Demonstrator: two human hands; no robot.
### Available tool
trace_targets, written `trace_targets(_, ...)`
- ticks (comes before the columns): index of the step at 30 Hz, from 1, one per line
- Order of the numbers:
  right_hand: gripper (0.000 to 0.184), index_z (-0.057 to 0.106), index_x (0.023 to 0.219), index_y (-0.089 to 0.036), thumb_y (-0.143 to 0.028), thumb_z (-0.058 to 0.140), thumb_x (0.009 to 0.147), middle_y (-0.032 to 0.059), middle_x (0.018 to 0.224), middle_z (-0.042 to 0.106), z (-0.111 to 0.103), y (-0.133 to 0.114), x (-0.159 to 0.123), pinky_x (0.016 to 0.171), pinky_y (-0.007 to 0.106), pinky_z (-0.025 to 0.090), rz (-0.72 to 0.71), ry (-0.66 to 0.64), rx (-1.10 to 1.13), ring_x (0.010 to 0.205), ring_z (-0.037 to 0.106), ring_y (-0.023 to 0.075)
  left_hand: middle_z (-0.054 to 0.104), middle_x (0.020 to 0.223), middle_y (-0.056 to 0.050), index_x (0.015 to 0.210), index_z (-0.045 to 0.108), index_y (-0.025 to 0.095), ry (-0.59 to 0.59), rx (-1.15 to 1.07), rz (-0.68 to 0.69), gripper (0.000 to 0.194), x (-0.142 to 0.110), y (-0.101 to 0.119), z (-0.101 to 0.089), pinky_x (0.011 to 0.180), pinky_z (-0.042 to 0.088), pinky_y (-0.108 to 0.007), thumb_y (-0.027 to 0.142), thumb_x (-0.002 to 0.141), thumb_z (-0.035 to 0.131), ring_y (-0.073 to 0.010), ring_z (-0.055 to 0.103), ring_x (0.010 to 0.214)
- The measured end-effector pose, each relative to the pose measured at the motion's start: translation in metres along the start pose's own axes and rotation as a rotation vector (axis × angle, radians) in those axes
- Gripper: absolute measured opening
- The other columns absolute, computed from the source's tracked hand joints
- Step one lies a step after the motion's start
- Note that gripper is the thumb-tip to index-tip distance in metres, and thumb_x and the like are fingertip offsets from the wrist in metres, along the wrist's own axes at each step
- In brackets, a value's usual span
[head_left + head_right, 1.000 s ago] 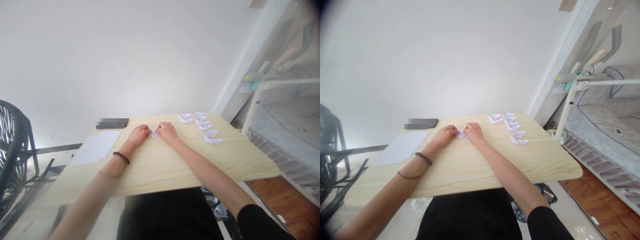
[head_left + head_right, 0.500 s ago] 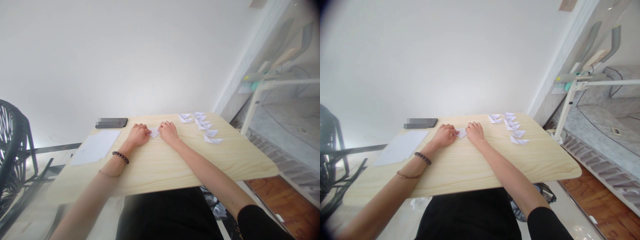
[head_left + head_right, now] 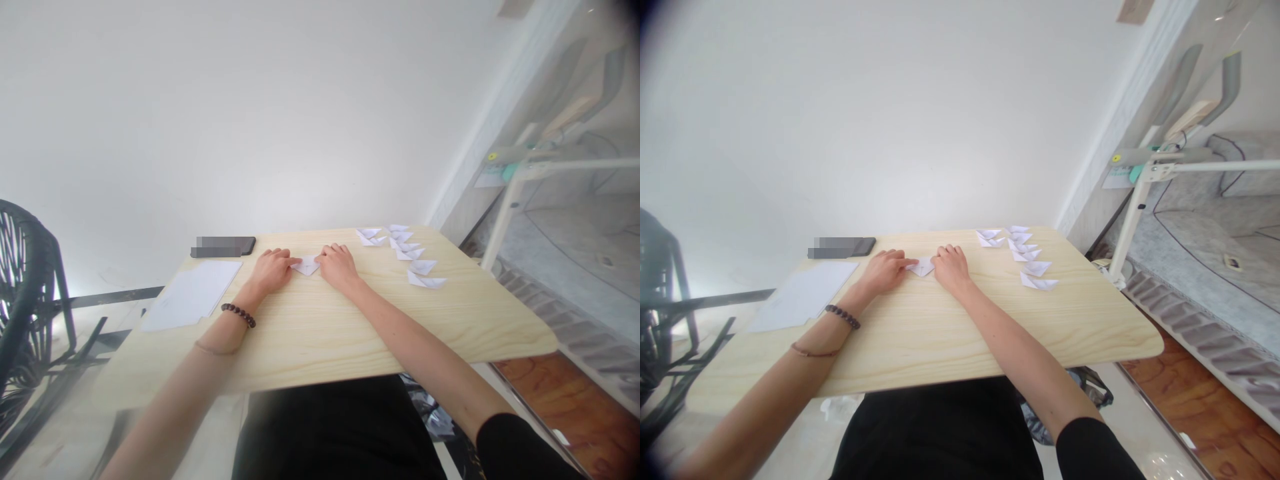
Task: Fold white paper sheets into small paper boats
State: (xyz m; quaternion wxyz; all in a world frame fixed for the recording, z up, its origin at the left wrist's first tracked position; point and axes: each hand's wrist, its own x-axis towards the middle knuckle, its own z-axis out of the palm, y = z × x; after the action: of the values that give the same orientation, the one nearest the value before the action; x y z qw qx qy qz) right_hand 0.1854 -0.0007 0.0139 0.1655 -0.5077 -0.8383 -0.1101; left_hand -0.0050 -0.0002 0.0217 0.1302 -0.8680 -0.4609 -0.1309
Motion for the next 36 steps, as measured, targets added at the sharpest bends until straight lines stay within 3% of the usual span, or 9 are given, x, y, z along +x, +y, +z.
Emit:
trace_targets(9,0.03,0.064,0.094,-0.029,-0.013,0.043,0.081,0.0053,0.092,0.056,0.0,-0.001,0.002,0.076,0.032,0.023,-0.078,-0.011,0.025,0.091,0.038,0.0186,0.053,0.079,-0.005,0.102,0.061,0.028,-0.015,-0.031,0.009,0.038,0.0,-0.003,0.006,0.068,0.035,-0.03,0.012,0.075,0.04,-0.0178,0.049,0.077)
trace_targets(20,0.027,0.067,0.084,-0.023,-0.015,0.041,0.08,0.0056,0.089,0.061,0.002,0.016,0.0,0.076,0.03,0.03,0.165,-0.031,0.068,0.088,0.046,0.0178,0.059,0.082,-0.005,0.086,0.067,0.022,0.057,-0.141,-0.099,0.029,-0.003,0.0,0.001,0.07,0.04,-0.031,0.034,0.079,0.041,-0.019,0.051,0.08)
trace_targets(25,0.027,0.066,0.082,-0.021,-0.025,0.039,0.083,0.0061,0.088,0.059,0.005,0.015,0.0,0.076,0.026,0.034,0.204,0.002,0.132,0.086,0.049,0.0164,0.061,0.089,-0.005,0.078,0.066,0.021,0.101,-0.269,-0.165,0.031,-0.004,-0.009,0.012,0.076,0.042,-0.03,0.039,0.08,0.041,-0.0185,0.052,0.085)
trace_targets(30,0.024,0.065,0.083,-0.021,-0.031,0.043,0.082,0.0045,0.089,0.058,0.01,0.014,0.002,0.08,0.025,0.034,0.147,0.021,0.265,0.088,0.049,0.0143,0.059,0.101,-0.006,0.098,0.062,0.022,0.098,-0.317,-0.182,0.031,-0.002,-0.016,0.025,0.086,0.039,-0.034,0.038,0.078,0.045,-0.0198,0.051,0.095)
trace_targets(36,0.019,0.064,0.081,-0.021,-0.035,0.055,0.074,0.0031,0.093,0.055,0.019,0.02,0.002,0.079,0.025,0.036,0.105,0.029,0.487,0.088,0.05,0.0127,0.055,0.11,-0.005,0.101,0.06,0.025,0.04,-0.35,-0.166,0.032,-0.003,-0.013,0.026,0.089,0.036,-0.039,0.041,0.078,0.045,-0.0227,0.047,0.103)
